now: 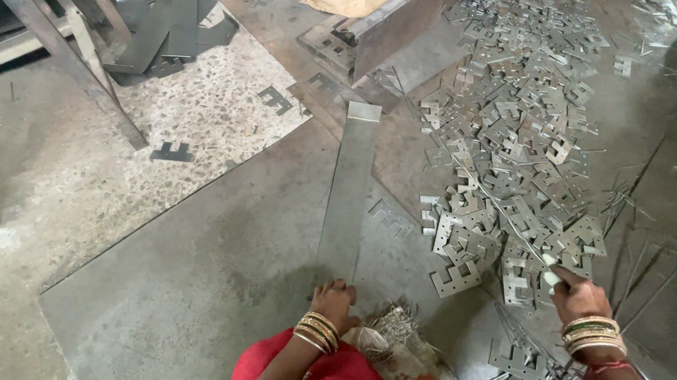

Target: The person sits on the floor and sorts small metal brackets from a large pile. They pick up brackets one by one, inspect them, and place them into neat stacks on a nearby metal sheet. The person occasionally uses a metal rod to move the pile of brackets.

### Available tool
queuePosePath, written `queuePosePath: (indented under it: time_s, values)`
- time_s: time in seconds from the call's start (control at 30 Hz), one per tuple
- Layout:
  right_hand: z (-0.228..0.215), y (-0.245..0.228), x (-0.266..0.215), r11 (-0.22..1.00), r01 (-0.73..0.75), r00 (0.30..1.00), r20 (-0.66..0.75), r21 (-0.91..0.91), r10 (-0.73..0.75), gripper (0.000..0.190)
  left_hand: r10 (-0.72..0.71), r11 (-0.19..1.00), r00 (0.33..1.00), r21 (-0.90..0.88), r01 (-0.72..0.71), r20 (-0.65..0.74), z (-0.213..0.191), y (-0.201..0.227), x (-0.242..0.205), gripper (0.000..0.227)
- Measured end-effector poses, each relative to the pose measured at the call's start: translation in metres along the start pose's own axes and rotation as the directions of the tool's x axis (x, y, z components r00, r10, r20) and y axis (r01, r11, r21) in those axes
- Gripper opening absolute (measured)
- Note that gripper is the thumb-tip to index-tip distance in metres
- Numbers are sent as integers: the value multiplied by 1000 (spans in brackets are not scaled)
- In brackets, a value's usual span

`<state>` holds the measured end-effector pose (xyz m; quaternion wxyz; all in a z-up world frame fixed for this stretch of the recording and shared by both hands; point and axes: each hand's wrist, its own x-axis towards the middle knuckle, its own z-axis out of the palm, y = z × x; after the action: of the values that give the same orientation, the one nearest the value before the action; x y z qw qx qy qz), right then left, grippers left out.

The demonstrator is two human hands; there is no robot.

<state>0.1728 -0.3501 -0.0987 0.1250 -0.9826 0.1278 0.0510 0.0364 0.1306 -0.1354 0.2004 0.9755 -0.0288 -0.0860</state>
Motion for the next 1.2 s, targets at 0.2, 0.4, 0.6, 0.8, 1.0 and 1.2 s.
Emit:
queuePosePath:
  time_s: [0.2,0.4,0.6,0.8,1.0,1.2]
  values:
    - [-14,100,-69,935,-127,989,29,-331,145,35,90,979,995,176,-98,53,-6,-17,7,29]
    - [13,168,-192,899,-438,898,-25,25,438,29,98,957,995,272,-101,25,-4,-32,10,28]
    - [24,166,-214,852,-505,857,-43,138,514,30,238,872,970,431,-233,43,2,-47,19,16]
    - [38,182,-259,817,-539,824,-73,208,562,33,283,838,955,461,-290,87,16,-51,26,21]
    - [47,189,-260,798,-542,804,-112,264,583,36,461,805,882,371,-463,100,30,-45,25,19]
    - [45,204,-238,805,-522,788,-201,282,582,40,331,880,927,297,-371,176,17,-35,19,25]
